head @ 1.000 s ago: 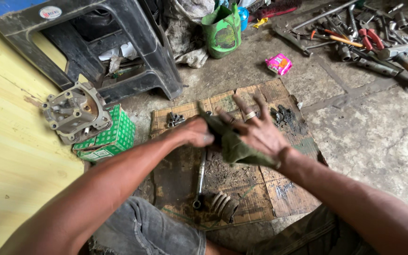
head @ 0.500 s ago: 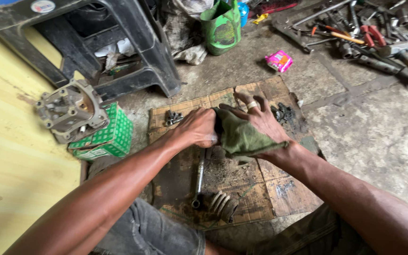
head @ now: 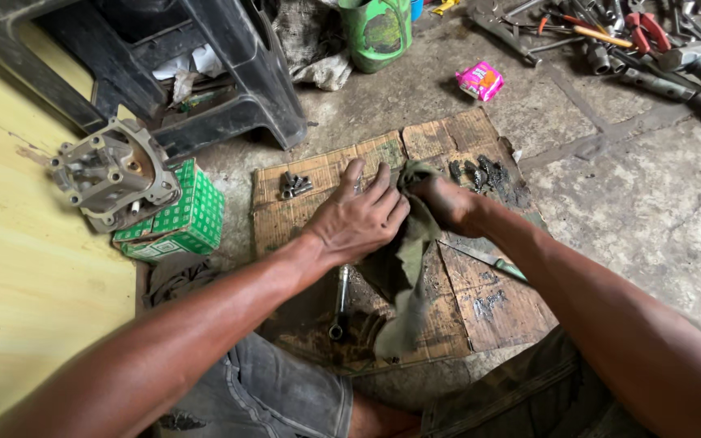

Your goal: The person uses a tool to pry a component from a metal part and wipes it with a cloth. Then, they remove a rubber boot from a shaft, clean both with the cloth, and slide the boot back onto the shaft.

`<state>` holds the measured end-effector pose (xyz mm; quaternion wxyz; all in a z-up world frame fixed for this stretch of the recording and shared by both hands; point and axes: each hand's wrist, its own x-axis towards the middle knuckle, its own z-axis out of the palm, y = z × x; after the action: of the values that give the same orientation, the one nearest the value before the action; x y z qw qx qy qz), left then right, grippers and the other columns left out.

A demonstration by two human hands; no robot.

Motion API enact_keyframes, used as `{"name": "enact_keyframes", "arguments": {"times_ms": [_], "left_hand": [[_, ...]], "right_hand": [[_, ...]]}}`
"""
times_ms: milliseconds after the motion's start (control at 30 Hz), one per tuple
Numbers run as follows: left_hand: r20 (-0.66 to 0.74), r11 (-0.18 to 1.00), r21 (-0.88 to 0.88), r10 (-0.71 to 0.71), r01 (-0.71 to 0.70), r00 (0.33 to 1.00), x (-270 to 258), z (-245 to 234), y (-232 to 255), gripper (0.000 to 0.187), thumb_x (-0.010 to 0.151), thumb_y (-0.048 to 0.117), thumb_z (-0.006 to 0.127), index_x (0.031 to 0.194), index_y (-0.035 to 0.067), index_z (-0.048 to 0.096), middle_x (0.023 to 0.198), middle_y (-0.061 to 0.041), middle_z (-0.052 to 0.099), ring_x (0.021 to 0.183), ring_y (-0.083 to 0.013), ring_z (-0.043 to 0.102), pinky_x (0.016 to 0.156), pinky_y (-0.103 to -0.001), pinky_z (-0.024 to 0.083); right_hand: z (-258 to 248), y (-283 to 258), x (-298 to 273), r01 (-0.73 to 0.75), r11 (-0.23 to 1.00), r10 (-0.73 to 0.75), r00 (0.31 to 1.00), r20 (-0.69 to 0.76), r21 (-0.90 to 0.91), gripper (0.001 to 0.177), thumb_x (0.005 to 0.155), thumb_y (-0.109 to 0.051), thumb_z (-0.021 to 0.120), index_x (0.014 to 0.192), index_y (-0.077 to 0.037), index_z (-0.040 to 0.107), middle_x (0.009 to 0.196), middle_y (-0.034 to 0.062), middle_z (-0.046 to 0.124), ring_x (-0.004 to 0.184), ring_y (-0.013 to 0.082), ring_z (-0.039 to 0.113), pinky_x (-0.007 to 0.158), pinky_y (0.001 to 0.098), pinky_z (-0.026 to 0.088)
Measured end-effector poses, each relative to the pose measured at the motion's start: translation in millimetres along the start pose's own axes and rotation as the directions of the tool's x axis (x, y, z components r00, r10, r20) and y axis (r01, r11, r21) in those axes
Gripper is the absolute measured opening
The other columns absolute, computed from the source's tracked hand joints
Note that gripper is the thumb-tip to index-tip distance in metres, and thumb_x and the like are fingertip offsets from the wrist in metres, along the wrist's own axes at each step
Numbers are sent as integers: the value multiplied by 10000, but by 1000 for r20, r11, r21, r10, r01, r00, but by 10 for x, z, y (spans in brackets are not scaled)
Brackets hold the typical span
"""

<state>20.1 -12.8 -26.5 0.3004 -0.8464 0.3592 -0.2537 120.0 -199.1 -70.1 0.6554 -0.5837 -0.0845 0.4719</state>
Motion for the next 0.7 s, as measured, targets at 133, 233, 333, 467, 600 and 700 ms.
{"name": "enact_keyframes", "arguments": {"times_ms": [133,233,333,467,600,700], "left_hand": [[68,998,-38,-48,50,997,-56,125,-59,383,1042,363,579,1209,36,688,1144,-144,723,1263,-359,585,1037,-644,340],[235,989,-37,-128,140,964,11,146,-159,273,951,232,618,1195,121,673,1218,-76,701,1291,-312,552,1077,-681,323],[403,988,6,-145,156,904,148,79,-209,345,921,251,649,1246,137,661,1250,-103,678,1271,-309,557,1083,-667,313],[561,994,22,-103,109,822,291,56,-145,258,928,240,650,1185,239,663,1260,-115,649,1272,-302,546,1110,-666,285],[602,985,-25,-120,169,789,361,84,-108,196,960,207,636,1149,248,665,1134,-61,659,1235,-285,561,1136,-685,269],[710,975,44,-184,218,680,295,91,-222,179,957,204,655,1130,206,702,1113,-75,673,1276,-269,541,1143,-659,274]], "right_hand": [[98,-98,-51,-91,986,91,996,4,139,313,1024,-228,339,1059,-26,574,907,88,619,777,192,611,770,353,584],[94,-16,140,57,954,-48,998,38,-294,344,1077,-274,309,1029,-14,529,901,132,591,751,236,527,729,428,549],[48,-8,206,148,889,-170,985,-12,-433,214,1097,-200,351,1014,-29,449,888,175,523,769,251,437,824,415,584],[109,-113,2,69,525,-329,935,-128,-848,326,1046,-187,318,953,-47,597,902,155,643,730,231,625,742,396,592],[228,-188,-212,96,329,-442,895,-63,-939,275,1026,-55,355,1005,14,620,946,210,684,772,330,661,684,456,643],[316,-167,-396,317,308,-587,806,83,-897,271,978,-14,415,1063,-56,669,1009,132,708,823,259,731,710,350,680]]}}
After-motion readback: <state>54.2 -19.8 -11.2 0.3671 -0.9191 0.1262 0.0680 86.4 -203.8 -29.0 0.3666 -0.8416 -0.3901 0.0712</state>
